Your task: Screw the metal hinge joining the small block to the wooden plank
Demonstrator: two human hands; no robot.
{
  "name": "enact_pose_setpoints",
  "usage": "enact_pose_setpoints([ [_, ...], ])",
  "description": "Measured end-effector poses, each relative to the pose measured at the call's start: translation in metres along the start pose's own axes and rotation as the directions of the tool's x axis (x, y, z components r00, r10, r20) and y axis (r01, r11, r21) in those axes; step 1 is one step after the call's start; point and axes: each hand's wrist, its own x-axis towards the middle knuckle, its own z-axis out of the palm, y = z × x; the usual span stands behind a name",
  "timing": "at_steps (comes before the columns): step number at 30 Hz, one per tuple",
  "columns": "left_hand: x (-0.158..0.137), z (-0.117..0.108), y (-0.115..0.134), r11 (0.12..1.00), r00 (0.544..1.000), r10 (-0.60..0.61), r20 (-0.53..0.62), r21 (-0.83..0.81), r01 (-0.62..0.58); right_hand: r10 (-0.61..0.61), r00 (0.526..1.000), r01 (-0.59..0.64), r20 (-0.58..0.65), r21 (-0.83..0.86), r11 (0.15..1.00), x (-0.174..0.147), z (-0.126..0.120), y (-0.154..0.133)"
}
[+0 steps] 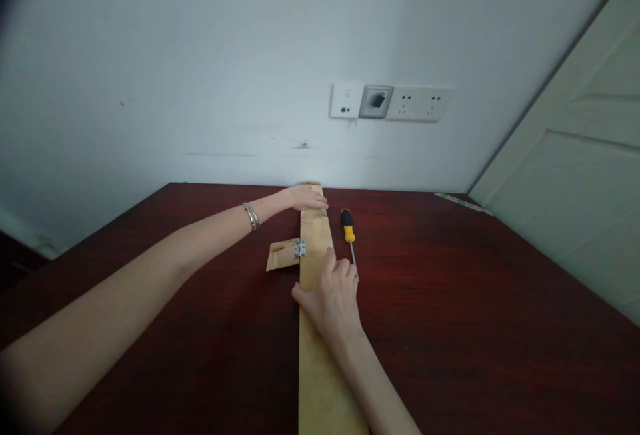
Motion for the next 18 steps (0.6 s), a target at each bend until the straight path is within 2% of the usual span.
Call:
enact_pose_setpoints([
  [5, -0.004, 0.004, -0.003, 0.999, 0.999, -0.044, -0.032, -0.011, 0.044, -0.012, 1.000, 0.011, -0.022, -0.009, 1.000, -0.001, 0.002, 0.001],
  [11, -0.024, -0.007, 0.005, 0.987, 0.986, -0.158, -0.053, -0.029, 0.156, -0.026, 0.998, 0.026, -0.054, 0.008, 1.000, 0.000, 0.004, 0.002],
  [15, -0.046, -0.018, 0.021, 0.966, 0.944, -0.245, -0.221, -0.140, 0.218, -0.015, 0.999, 0.016, -0.049, 0.008, 1.000, 0.000, 0.002, 0.000],
  [18, -0.067, -0.023, 0.035, 0.931, 0.907, -0.327, -0.267, -0.254, 0.261, -0.016, 0.999, 0.017, -0.041, 0.008, 1.000, 0.000, 0.001, 0.000],
])
